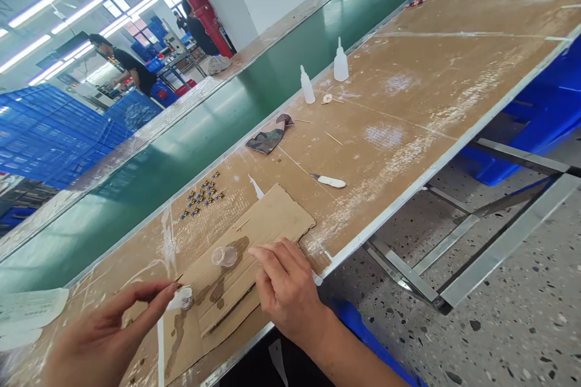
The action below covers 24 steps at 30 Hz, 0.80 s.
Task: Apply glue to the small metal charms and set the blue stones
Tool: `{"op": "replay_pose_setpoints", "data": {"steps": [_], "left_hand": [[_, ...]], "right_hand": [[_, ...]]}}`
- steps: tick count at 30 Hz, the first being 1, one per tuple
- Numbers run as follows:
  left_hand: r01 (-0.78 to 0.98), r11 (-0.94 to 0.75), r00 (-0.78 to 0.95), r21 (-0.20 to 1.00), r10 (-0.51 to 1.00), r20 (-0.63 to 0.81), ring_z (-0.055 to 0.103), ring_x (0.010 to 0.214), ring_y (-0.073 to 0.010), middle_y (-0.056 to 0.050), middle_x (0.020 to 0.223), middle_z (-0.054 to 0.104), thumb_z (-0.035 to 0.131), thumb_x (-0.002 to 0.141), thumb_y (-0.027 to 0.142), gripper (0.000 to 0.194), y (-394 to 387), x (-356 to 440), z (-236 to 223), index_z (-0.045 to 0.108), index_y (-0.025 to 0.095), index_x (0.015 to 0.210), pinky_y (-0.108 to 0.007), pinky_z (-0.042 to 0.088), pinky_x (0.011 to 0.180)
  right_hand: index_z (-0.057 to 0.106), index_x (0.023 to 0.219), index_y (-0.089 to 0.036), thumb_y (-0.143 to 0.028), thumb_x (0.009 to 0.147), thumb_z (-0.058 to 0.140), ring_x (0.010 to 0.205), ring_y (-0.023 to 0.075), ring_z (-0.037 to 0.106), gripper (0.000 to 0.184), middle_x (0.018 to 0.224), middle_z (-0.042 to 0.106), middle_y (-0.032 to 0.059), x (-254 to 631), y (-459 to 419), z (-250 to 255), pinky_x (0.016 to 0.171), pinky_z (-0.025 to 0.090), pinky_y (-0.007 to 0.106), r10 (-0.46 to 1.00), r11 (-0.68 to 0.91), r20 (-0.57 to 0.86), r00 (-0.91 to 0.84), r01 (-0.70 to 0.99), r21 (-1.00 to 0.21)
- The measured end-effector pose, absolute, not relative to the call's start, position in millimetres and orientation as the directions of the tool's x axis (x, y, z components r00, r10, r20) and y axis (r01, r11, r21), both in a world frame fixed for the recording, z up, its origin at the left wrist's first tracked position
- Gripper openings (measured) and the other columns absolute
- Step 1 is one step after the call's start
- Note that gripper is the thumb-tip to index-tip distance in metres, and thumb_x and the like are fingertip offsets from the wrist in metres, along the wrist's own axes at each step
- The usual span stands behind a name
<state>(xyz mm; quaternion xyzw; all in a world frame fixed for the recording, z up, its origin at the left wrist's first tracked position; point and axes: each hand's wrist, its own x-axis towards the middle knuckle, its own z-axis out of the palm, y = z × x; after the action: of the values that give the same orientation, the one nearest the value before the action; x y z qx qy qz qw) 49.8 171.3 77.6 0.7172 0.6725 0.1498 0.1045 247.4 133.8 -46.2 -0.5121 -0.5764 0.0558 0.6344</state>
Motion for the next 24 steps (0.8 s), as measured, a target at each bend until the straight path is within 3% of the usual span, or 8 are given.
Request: {"op": "replay_pose_setpoints", "data": {"steps": [6,12,18,24], "left_hand": [[0.814,0.336,-0.410,0.474,0.910,0.059,0.070,0.084,-0.0264,-0.001,0.081,0.076,0.068,0.061,0.064,0.042,118,-22,66,0.073,0.026,0.079,-0.032,0.055,0.071],[0.637,0.458,-0.647,0.621,0.755,0.107,0.068,0.085,-0.0276,-0.004,0.079,0.074,0.072,0.054,0.064,0.049,79,-66,17,0.073,0.020,0.076,-0.037,0.051,0.083],[0.486,0.479,-0.715,0.731,0.699,0.017,0.066,0.076,-0.0217,-0.003,0.074,0.072,0.074,0.052,0.060,0.046,67,-81,-7,0.072,0.019,0.072,-0.028,0.052,0.073],[0.441,0.468,-0.705,0.765,0.709,-0.027,0.064,0.070,-0.0158,-0.001,0.073,0.072,0.076,0.058,0.049,0.035,67,-88,-13,0.072,0.019,0.075,-0.021,0.050,0.067]], "right_hand": [[0.058,0.110,-0.017,0.002,0.082,0.043,0.088,0.0126,0.058,0.037,0.091,0.062,0.0048,248,128,-45,0.081,0.049,0.030,0.686,0.495,0.676,0.271,0.508,-0.705],[0.060,0.108,-0.017,-0.005,0.084,0.046,0.091,0.0123,0.060,0.031,0.096,0.063,0.0037,248,124,-50,0.086,0.047,0.027,0.732,0.474,0.656,0.186,0.553,-0.685],[0.062,0.105,-0.021,-0.014,0.088,0.048,0.090,0.0109,0.060,0.023,0.097,0.064,0.0005,247,122,-48,0.087,0.045,0.024,0.795,0.384,0.591,0.138,0.640,-0.666],[0.062,0.108,-0.026,-0.020,0.086,0.049,0.090,0.0159,0.062,0.026,0.100,0.064,0.0005,252,118,-63,0.083,0.047,0.032,0.844,0.322,0.516,0.144,0.633,-0.704]]}}
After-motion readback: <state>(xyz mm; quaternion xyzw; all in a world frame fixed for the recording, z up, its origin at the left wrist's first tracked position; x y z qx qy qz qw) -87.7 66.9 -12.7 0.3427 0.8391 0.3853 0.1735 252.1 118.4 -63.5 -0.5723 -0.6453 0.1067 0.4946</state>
